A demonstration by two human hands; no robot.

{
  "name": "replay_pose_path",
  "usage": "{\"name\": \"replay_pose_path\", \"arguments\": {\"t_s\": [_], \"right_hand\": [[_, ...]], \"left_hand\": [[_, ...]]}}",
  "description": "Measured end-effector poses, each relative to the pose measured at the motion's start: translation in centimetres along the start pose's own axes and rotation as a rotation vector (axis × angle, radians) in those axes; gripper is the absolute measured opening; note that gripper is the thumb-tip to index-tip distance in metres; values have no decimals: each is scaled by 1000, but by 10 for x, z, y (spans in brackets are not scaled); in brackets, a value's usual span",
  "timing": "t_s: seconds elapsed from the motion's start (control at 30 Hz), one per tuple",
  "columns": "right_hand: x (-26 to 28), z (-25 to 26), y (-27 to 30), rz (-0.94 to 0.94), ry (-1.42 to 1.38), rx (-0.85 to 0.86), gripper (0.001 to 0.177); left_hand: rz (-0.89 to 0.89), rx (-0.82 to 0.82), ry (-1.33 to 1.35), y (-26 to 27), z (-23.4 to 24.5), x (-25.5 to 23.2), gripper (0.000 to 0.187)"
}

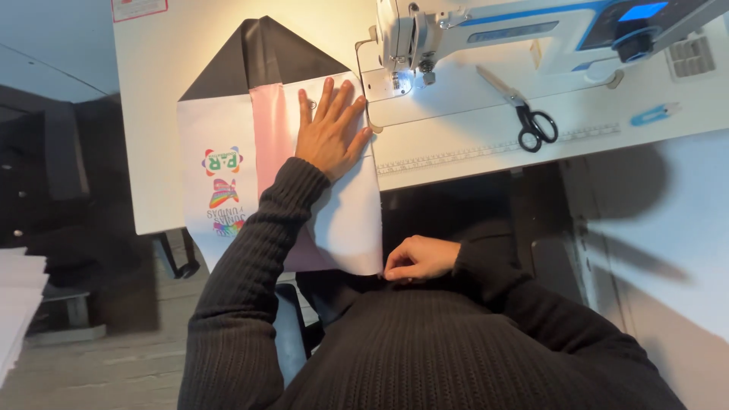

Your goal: Sew printed material pieces together using a sewing machine to create bags.

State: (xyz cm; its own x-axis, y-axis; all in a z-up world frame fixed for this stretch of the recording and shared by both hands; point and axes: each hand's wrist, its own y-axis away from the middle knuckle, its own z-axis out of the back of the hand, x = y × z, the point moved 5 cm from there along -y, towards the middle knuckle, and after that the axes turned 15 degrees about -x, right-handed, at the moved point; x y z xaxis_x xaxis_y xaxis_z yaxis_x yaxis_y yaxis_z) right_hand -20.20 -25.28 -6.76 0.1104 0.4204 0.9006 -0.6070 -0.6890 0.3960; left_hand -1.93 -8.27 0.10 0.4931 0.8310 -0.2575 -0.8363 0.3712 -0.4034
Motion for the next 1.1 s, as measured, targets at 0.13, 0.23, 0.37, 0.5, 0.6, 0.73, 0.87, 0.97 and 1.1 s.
{"name": "replay_pose_path", "arguments": {"t_s": [0.13,0.23,0.37,0.5,0.6,0.73,0.87,0.97,1.1], "right_hand": [[27,44,30,108,157,-66,27],[38,87,52,107,104,-178,26],[33,134,76,58,82,-321,26],[36,168,83,137,35,-512,26],[44,184,79,209,135,-679,25],[33,193,73,384,327,-929,25],[37,200,62,489,313,-991,25],[45,208,45,510,361,-974,26],[56,222,15,648,600,-1005,26]], "left_hand": [[1,-20,73,11,3,-13,62],[59,16,53,13,10,-31,64],[81,-27,27,10,9,-45,66],[34,-23,-32,11,-1,-63,67],[6,-75,-57,4,-6,-70,67],[24,-101,-27,3,-10,-78,69],[7,-108,-39,-8,-11,-82,70],[21,-71,-35,-7,-18,-88,73],[5,-109,-27,-9,-23,-88,76]]}}
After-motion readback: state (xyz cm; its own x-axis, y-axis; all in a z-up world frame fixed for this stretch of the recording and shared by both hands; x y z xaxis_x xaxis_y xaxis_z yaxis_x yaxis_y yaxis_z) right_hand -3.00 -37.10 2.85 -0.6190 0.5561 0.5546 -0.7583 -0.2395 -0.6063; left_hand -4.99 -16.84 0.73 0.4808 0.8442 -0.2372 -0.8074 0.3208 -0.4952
